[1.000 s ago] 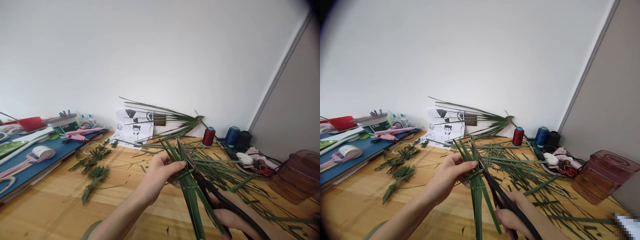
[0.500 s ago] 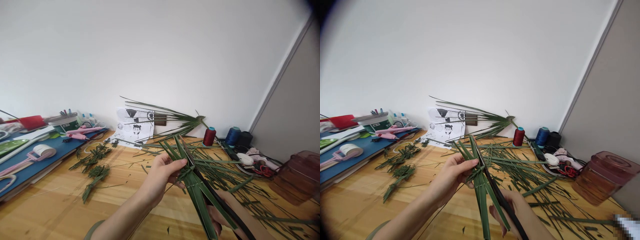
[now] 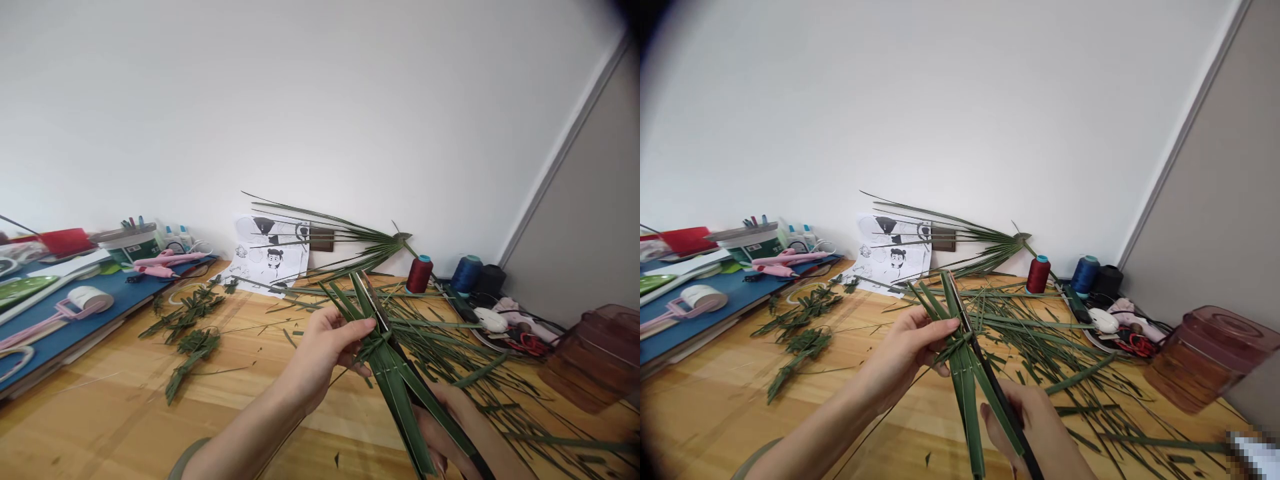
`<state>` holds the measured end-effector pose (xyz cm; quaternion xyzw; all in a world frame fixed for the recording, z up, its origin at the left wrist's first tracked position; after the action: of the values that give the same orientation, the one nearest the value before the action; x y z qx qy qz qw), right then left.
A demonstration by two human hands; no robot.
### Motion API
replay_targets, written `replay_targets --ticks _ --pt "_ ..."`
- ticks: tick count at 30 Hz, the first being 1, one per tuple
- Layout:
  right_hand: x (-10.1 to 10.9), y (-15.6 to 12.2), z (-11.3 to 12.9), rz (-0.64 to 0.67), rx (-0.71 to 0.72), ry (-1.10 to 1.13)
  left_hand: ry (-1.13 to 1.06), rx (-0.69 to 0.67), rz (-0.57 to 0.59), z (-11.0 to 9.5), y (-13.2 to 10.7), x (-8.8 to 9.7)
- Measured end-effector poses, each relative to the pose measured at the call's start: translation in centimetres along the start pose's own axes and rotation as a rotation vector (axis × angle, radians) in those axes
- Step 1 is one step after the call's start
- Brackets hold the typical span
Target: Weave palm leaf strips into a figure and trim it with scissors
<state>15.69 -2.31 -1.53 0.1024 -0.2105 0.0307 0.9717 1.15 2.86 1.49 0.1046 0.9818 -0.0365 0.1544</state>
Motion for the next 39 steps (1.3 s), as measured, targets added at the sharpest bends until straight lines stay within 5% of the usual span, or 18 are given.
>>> replay_targets --ticks 6,13,18,22,25,28,32,39 --pt "0.5 0.9 -2.7 0.0 -0.311 0.046 -0.025 0.001 0.018 -0.3 0.2 0.4" --pt "6.8 3.2 -7.3 -0.165 -0.087 -0.817 -0.283 0.079 0.289 0.2 0.7 0.1" --pt "7.0 3.5 -8.8 -0.167 0.091 -0.984 -0.359 0.099 0.331 0.3 0.3 -0.6" --pt "4.9 3.8 -3.3 -0.244 0.153 -0.517 -0.431 0.108 0.284 -0.3 -0.6 -1.5" --pt "2.3 4.0 1.6 -0.045 0.08 0.2 -0.434 0.151 0.313 -0.4 -1.4 -2.4" --pt "0.0 3.6 4.9 0.218 -0.011 0.618 -0.422 0.228 0.356 0.1 -1.9 -3.0" --pt "-0.3 3.4 6.2 0.159 0.003 0.676 -0.292 0.233 0.364 0.3 -1.5 -2.2" --pt "1.3 3.8 6.5 -0.013 -0.003 0.603 0.084 -0.065 0.124 -3.3 -0.8 0.9"
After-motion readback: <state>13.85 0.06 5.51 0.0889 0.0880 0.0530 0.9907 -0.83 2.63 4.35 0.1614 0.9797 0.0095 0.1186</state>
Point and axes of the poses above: each hand's wrist, its own y-axis towards the middle knuckle, its own x-axis out of the back of the hand, z = x × y, the point moved 3 cm from there along y, towards the middle knuckle, and after that the axes turned 9 degrees about -z, right-handed, at the moved point
